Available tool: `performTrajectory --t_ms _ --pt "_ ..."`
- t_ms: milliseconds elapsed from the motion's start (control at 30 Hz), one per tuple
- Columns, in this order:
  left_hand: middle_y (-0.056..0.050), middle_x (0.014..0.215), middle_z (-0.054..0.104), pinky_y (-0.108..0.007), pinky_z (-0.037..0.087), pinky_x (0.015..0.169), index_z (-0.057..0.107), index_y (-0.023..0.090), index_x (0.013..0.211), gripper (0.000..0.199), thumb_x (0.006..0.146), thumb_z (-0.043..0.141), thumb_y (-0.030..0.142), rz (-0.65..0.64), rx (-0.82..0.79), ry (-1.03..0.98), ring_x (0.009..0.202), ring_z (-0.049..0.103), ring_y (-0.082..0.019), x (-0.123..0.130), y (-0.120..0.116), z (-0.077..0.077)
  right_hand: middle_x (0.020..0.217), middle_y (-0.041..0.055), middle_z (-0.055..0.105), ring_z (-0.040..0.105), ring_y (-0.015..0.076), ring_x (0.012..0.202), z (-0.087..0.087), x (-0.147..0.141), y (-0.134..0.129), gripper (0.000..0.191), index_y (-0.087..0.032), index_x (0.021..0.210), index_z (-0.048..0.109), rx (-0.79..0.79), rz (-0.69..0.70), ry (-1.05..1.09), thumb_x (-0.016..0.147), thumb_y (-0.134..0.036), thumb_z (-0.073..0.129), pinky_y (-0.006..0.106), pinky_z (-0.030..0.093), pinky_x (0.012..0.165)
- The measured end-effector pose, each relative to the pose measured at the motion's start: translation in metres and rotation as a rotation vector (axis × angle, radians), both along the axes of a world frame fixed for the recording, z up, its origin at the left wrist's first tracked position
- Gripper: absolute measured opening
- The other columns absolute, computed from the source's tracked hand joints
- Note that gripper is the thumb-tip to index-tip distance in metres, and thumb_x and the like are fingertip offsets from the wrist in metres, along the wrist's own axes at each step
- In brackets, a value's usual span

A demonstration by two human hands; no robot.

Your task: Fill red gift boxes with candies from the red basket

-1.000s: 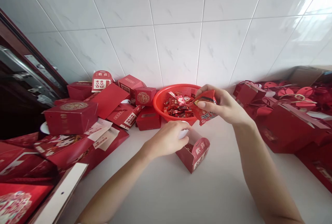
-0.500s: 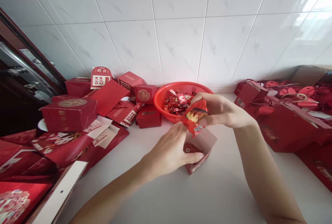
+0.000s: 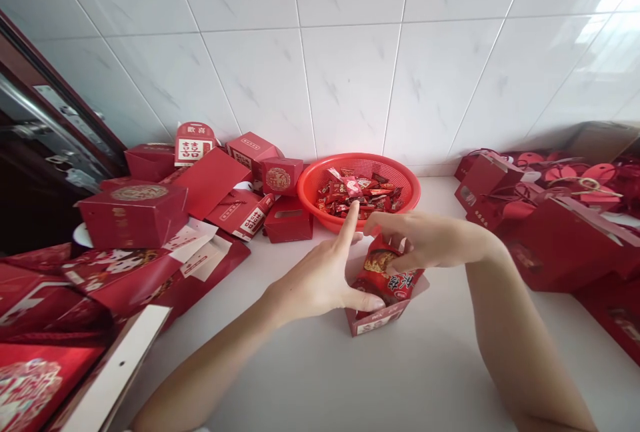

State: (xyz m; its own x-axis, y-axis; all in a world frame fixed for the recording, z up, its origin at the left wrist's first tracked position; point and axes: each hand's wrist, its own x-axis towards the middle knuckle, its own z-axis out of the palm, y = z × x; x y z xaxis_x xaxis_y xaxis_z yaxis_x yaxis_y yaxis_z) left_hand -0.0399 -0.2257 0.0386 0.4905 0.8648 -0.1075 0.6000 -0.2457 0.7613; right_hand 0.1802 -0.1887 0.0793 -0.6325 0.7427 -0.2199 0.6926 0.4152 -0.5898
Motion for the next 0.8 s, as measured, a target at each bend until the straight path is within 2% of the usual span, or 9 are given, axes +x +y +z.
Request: performTrajectory --t_ms 67,133,267,367,500,667,800 --pt "-0.014 0.161 0.040 -0.051 0.040 0.111 -0.022 0.035 0.158 0.143 0.067 0.087 0.046 -0.017 -0.002 0.011 0.146 0.040 -0.037 -0.002 0.001 0.000 0.071 -0.0016 0.058 0.053 0.0162 0.060 -0.002 -0.008 -0.003 0.039 -0.021 0.112 0.057 0.065 -0.068 -0.148 0.076 -0.026 0.072 0.026 0.034 0.048" --pt "-0.015 0.161 0.040 -0.050 0.042 0.110 -0.024 0.034 0.158 0.143 0.068 0.086 0.044 -0.042 -0.003 0.004 0.146 0.041 -0.037 -0.003 0.002 0.000 0.070 -0.0016 0.056 0.051 0.0155 0.058 -0.004 -0.016 -0.006 0.033 -0.021 0.104 0.055 0.104 -0.080 -0.177 0.077 -0.030 0.072 0.026 0.031 0.047" --pt "-0.015 0.156 0.047 -0.047 0.047 0.105 -0.025 0.033 0.157 0.140 0.070 0.085 0.040 -0.077 -0.010 -0.018 0.139 0.050 -0.037 -0.004 0.003 0.001 0.077 0.0006 0.061 0.053 0.0150 0.062 -0.012 -0.026 -0.006 0.023 -0.021 0.089 0.055 0.091 0.070 -0.083 0.076 -0.029 0.073 0.026 0.034 0.049" --pt "-0.014 0.152 0.052 -0.045 0.050 0.101 -0.023 0.033 0.158 0.138 0.071 0.084 0.037 -0.070 0.002 -0.025 0.131 0.057 -0.035 -0.003 0.004 0.002 0.076 -0.0002 0.063 0.055 0.0146 0.063 -0.015 -0.026 -0.005 0.018 -0.020 0.090 0.060 0.085 0.173 -0.034 0.076 -0.019 0.071 0.025 0.034 0.050" --pt "-0.013 0.151 0.052 -0.042 0.050 0.098 -0.024 0.033 0.158 0.137 0.072 0.082 0.035 -0.075 0.023 -0.032 0.126 0.059 -0.033 -0.002 0.003 0.001 0.076 0.0003 0.067 0.055 0.0125 0.061 -0.016 -0.026 -0.005 0.016 -0.019 0.091 0.067 0.103 0.212 -0.043 0.082 -0.009 0.059 0.024 0.033 0.051" --pt "-0.010 0.138 0.062 -0.039 0.051 0.093 -0.025 0.033 0.157 0.131 0.076 0.078 0.031 -0.106 0.020 -0.024 0.114 0.065 -0.027 -0.001 0.002 0.000 0.063 -0.0006 0.062 0.046 0.0102 0.052 -0.024 -0.037 -0.002 0.022 -0.019 0.080 0.073 -0.041 0.309 -0.219 0.084 -0.010 0.054 0.025 0.029 0.048" --pt "-0.011 0.137 0.062 -0.041 0.049 0.097 -0.017 0.032 0.160 0.126 0.077 0.077 0.034 -0.095 0.043 0.022 0.119 0.063 -0.029 -0.003 0.002 0.002 0.073 -0.0002 0.068 0.053 0.0114 0.059 -0.027 -0.038 0.002 0.026 -0.021 0.092 0.077 -0.060 0.323 -0.196 0.085 -0.012 0.053 0.023 0.033 0.051"
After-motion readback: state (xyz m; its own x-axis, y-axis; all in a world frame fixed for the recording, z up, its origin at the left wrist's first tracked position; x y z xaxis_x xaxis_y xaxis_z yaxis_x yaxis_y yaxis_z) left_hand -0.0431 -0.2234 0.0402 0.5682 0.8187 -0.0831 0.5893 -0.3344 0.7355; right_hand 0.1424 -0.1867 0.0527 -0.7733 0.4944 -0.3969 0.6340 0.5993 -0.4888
